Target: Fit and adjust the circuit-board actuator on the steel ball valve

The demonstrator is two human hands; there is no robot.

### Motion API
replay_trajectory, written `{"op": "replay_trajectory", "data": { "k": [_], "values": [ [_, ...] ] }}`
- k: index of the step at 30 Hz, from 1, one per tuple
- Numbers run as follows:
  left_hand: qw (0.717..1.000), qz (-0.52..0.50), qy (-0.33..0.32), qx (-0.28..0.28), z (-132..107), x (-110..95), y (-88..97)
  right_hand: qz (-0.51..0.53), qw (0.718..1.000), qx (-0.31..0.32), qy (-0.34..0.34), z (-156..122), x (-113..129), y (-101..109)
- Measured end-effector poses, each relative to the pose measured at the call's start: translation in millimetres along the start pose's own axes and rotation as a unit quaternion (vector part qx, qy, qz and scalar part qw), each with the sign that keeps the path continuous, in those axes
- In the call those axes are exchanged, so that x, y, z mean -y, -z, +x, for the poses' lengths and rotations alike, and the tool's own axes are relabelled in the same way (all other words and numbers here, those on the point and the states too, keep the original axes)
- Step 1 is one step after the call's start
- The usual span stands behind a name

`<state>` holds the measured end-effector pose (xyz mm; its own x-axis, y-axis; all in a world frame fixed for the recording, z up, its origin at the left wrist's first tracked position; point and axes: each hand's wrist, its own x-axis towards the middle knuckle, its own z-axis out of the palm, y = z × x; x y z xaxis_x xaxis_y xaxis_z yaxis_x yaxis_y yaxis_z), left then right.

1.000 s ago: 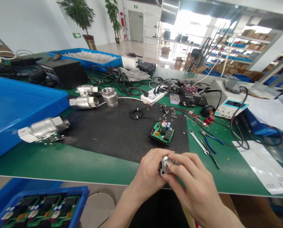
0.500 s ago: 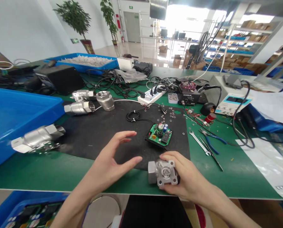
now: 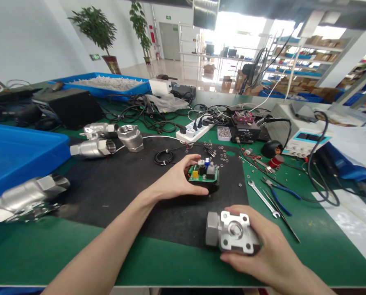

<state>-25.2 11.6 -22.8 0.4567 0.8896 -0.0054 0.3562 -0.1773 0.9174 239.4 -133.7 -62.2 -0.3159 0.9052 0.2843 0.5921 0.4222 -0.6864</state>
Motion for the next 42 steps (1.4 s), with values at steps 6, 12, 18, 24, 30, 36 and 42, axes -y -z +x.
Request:
{"op": "replay_trajectory", "data": {
  "k": [6,12,18,24,30,36,42],
  "values": [
    [0.960,-0.272,-0.042,-0.054,-0.8,2.8,9.2,0.031,0.999,0.008,-0.025,62.7,-9.0,-5.1],
    [0.956,-0.270,-0.082,-0.081,-9.9,-3.1,8.7,0.068,0.993,-0.039,-0.084,81.6,-21.7,-20.9],
    [0.986,-0.087,-0.103,-0.094,-13.8,-31.1,-9.4,0.122,0.991,-0.018,-0.052,76.0,-26.0,-15.1],
    [0.984,0.052,-0.143,-0.096,-10.0,-59.6,-16.5,0.143,0.989,-0.029,-0.011,72.6,-30.0,-15.6],
    [0.987,0.107,-0.108,-0.052,-10.4,-66.7,-24.1,0.160,0.986,-0.035,-0.013,70.1,-35.0,-15.3],
    [0.983,0.157,-0.083,-0.048,-10.9,-64.3,-29.3,0.142,0.989,-0.039,0.003,67.7,-37.1,-14.2],
    [0.968,0.232,-0.092,-0.039,-11.9,-69.2,-26.8,0.141,0.989,-0.046,0.010,67.9,-39.5,-12.4]
  ]
}}
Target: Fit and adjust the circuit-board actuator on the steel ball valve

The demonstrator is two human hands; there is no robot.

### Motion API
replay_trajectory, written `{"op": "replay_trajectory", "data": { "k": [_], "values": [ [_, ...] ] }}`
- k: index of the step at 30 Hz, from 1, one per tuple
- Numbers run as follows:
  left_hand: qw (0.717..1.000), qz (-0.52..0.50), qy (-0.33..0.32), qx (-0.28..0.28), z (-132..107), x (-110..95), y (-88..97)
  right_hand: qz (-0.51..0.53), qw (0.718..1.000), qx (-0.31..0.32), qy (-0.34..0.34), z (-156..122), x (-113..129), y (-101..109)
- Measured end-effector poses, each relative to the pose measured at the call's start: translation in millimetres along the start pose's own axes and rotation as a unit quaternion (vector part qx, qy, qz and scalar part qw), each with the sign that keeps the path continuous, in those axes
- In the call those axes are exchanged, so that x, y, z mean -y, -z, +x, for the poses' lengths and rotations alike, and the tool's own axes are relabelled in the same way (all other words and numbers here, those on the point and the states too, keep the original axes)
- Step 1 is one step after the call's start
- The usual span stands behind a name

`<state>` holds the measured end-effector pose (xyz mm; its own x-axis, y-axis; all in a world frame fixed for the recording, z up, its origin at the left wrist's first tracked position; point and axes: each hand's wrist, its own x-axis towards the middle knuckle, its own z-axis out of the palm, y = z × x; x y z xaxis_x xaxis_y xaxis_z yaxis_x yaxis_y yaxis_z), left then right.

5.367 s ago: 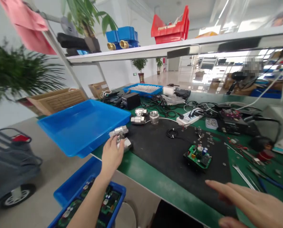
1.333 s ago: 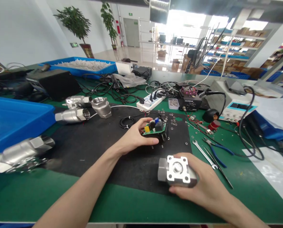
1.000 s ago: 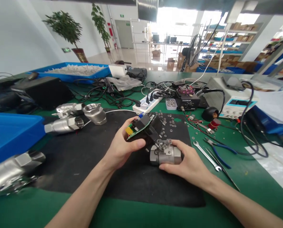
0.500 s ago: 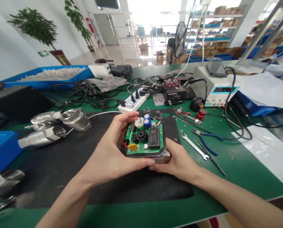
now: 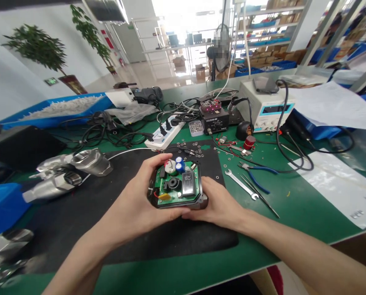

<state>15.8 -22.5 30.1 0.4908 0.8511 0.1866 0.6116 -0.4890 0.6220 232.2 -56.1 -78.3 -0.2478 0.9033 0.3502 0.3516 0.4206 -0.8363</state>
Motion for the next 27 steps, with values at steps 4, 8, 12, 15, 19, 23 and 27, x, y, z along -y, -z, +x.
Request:
{"op": "replay_trajectory", "data": {
  "k": [4,8,12,15,19,23,27],
  "values": [
    [0.999,0.030,-0.002,0.015,0.2,-9.8,3.5,-0.008,1.000,0.006,0.009,-1.6,-0.9,-2.6],
    [0.999,-0.047,0.012,0.023,-3.2,-17.0,6.7,-0.011,1.000,-0.012,-0.024,-6.8,-2.7,-10.1],
    [0.995,-0.100,0.007,0.017,-4.3,-7.8,9.3,-0.039,0.998,-0.007,-0.045,-5.2,-11.3,-15.7],
    [0.992,-0.126,0.027,0.000,-5.1,-1.8,7.6,-0.072,0.997,-0.012,-0.030,-3.8,-16.0,-16.9],
    [0.990,-0.133,0.044,-0.013,-6.8,0.1,5.9,-0.112,0.993,-0.020,-0.005,-2.5,-19.7,-16.4],
    [0.995,-0.097,0.021,-0.012,-8.8,-3.6,11.0,-0.108,0.994,-0.028,0.007,-2.6,-20.0,-15.5],
    [0.998,-0.041,-0.027,0.025,-10.1,-16.4,19.0,-0.091,0.995,-0.021,0.041,-6.3,-18.8,-15.2]
  ]
}}
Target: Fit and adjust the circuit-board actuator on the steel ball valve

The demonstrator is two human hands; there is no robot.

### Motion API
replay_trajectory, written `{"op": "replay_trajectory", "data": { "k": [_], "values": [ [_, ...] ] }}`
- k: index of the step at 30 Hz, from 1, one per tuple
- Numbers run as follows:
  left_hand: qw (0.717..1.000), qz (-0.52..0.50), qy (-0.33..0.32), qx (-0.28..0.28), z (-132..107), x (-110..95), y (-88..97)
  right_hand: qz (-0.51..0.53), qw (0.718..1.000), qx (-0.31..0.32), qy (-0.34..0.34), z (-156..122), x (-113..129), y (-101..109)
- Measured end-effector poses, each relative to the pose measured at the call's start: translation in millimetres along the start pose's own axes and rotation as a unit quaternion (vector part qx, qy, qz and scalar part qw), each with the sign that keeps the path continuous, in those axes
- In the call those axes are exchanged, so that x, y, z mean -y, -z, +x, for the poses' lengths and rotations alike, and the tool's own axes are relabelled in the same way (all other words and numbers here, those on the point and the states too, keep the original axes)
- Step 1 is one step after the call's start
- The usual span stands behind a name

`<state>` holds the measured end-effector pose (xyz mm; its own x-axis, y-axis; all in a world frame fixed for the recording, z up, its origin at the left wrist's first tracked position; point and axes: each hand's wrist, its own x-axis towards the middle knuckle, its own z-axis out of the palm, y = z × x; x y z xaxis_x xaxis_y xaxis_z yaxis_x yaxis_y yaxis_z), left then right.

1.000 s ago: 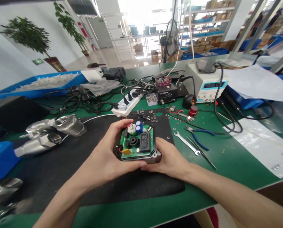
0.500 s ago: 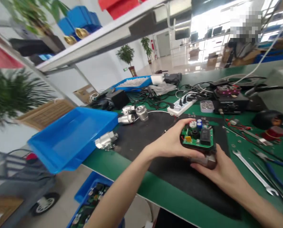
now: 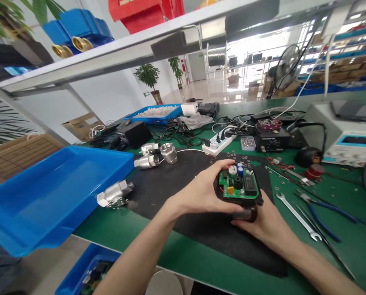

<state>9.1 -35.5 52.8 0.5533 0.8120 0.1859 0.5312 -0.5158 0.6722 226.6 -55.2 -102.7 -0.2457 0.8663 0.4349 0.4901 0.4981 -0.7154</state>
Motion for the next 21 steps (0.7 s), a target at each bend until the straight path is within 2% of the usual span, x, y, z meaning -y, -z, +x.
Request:
{"op": "replay_trajectory", "data": {
  "k": [4,10,21],
  "values": [
    [0.998,0.035,-0.029,0.034,-0.9,-10.6,1.9,0.001,0.999,-0.005,0.038,-2.8,-0.7,-0.1],
    [0.999,0.036,-0.002,0.005,-10.2,-7.2,-5.1,0.020,0.999,0.016,0.025,-1.2,3.6,1.5],
    [0.991,-0.116,0.065,-0.034,2.1,15.8,-22.0,-0.011,0.999,0.023,-0.037,6.7,16.1,13.5]
  ]
}}
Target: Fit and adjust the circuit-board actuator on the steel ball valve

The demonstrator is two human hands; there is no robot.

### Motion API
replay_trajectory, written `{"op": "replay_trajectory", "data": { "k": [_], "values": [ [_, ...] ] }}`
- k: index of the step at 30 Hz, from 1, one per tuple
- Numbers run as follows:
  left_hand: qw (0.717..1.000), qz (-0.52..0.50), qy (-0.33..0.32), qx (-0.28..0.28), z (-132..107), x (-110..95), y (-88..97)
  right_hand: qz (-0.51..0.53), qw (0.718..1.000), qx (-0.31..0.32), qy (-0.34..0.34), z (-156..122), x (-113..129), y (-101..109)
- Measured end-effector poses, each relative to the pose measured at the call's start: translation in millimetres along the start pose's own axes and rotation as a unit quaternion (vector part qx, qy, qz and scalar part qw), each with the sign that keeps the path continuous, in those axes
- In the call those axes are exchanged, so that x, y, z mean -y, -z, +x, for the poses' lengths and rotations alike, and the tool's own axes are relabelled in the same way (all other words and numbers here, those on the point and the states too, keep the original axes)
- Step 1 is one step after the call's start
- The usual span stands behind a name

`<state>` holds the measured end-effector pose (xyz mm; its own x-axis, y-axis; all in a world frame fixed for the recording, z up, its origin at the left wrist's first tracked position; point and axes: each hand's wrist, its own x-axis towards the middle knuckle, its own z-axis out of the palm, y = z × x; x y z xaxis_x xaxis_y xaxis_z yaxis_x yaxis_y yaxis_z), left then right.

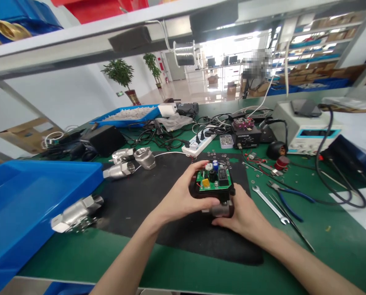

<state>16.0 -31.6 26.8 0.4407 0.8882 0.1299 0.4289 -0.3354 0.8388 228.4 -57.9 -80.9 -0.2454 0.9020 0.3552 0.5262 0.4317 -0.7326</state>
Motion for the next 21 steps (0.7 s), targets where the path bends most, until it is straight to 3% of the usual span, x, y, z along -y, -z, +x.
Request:
{"op": "replay_trajectory", "data": {
  "k": [7,11,18,21],
  "values": [
    [0.995,0.005,0.041,-0.091,17.7,24.6,-19.5,0.063,0.996,-0.006,-0.067,-1.8,4.7,4.4],
    [0.991,-0.033,0.104,-0.072,28.1,39.1,-26.2,0.059,0.991,0.036,-0.115,-3.6,16.6,2.5],
    [0.984,-0.036,0.163,-0.057,35.3,56.7,-24.8,-0.002,0.998,-0.006,-0.064,-4.2,19.9,-1.7],
    [0.979,0.011,0.185,-0.082,33.6,61.6,-18.5,-0.015,0.999,-0.031,-0.027,-3.4,13.5,-7.9]
  ]
}}
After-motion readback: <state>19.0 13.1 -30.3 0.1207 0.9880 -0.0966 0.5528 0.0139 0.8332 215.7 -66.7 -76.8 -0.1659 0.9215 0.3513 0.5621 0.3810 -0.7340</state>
